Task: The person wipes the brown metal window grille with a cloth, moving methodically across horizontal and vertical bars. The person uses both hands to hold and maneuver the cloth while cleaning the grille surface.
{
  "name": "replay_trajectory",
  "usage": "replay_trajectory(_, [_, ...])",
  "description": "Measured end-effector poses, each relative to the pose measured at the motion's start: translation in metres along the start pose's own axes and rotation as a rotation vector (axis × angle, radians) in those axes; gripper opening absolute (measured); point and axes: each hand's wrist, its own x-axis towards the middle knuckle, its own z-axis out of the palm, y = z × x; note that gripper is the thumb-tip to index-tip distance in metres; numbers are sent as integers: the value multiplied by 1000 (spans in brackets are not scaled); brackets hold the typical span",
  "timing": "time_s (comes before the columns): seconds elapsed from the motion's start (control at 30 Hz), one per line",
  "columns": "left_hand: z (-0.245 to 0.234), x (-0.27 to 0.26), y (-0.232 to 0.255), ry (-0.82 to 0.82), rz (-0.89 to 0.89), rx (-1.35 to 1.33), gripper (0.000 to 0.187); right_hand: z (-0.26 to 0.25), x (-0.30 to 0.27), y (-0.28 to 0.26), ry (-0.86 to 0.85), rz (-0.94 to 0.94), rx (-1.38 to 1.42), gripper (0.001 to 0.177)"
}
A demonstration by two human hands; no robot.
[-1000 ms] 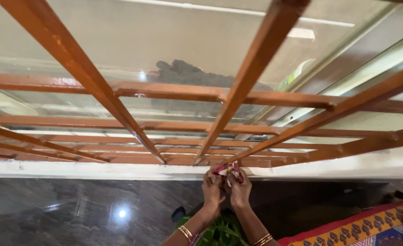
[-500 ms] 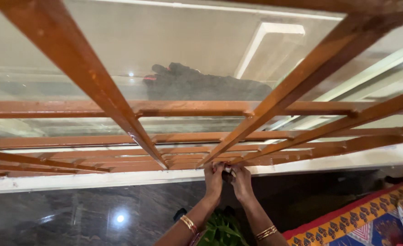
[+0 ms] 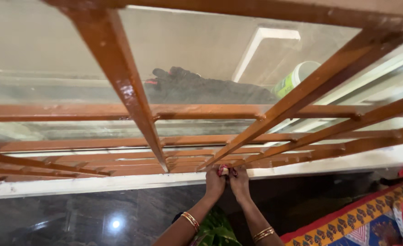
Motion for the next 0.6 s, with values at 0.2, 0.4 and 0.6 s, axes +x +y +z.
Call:
replay_trajectory(0.2, [-15,-6,2,-236,-238,-613,18,-39,2,19,-173,628,973,18])
replay_trajectory(0.4, [0,-2,-6,-58,-62,-79,21,-7,4,10,-219,286,524,10])
replay_trajectory(0.6, [-7,-29,23,115,-41,-93,23,-35,-16,28,-215,566,726,14])
